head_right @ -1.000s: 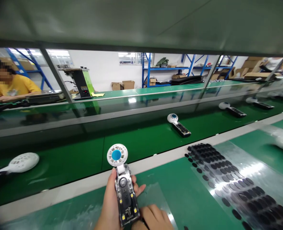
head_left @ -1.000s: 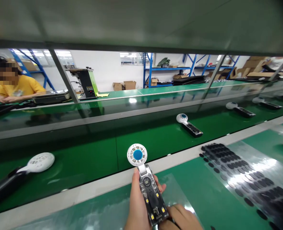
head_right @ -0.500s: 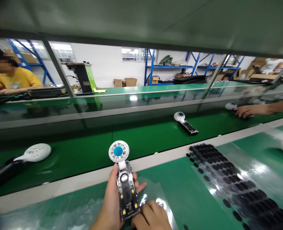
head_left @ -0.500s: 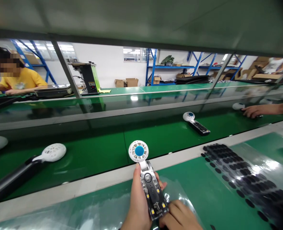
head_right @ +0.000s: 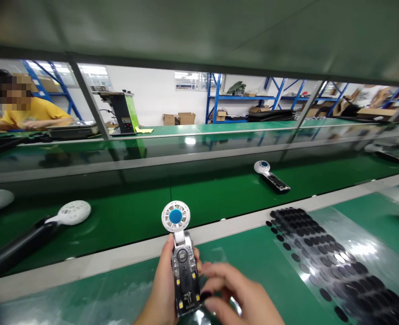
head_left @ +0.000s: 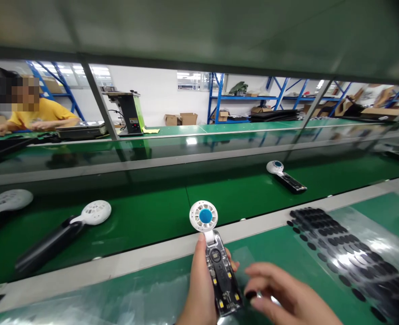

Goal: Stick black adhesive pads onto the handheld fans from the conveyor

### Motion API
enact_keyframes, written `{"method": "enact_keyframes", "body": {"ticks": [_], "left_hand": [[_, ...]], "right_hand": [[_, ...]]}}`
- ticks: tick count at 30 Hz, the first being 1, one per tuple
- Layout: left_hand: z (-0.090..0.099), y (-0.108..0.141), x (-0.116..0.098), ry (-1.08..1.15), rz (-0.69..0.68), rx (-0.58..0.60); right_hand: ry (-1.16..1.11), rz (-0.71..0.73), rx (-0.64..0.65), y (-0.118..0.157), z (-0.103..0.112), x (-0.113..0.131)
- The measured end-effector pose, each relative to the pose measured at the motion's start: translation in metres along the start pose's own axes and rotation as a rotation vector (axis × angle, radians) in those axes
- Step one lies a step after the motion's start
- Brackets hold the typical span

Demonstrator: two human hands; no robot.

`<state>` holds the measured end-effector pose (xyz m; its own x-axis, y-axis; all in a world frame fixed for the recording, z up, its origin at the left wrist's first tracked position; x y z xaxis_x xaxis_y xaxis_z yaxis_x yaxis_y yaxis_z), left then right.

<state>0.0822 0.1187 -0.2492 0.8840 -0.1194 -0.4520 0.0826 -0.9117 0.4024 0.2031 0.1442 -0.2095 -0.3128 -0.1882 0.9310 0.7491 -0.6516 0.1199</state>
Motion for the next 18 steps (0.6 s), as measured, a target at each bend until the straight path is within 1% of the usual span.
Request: {"method": "enact_keyframes", "body": {"ticks": [3,5,7,11,15,18], "left_hand": [[-0.003,0.002,-0.001,0.026,0.024,-0.004],[-0.003,0.001,-0.002,0.046,0.002,-0.017],[-0.003,-0.001,-0.002,0.046,-0.016,-0.02],[-0.002,-0.005,-0.001,0.041,-0.044,0.01],[-0.002,-0.003,-0.006,-0.031,-0.171,0.002],[-0.004,-0.001,-0.008,-0.075,-0.221,-0.012]], "right_hand": [[-0.196,-0.061,-0.046,-0.026,0.009,0.023],[-0.256,-0.07,-0.018,-0.043,0.005,0.032],[-0.249,-0.064,0.014,-0.053,0.001,0.035],[-0.025,-0.088,-0.017,-0.056,-0.002,0.03],[0.196,-0.065,-0.028,-0.052,-0.004,0.032],[0.294,-0.068,-0.026,-0.05,-0.006,0.036]]}}
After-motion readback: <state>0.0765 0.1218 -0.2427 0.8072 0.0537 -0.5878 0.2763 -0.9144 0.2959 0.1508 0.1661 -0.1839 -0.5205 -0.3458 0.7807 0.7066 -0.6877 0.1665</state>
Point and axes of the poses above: each hand's wrist, its own y-axis away from the middle knuckle, its own z-axis out of the back of the hand, x = y × z, the point moved 4 cm from there along -y, towards the middle knuckle, and after that the axes turned 8 degrees about x, right-handed, at the moved point
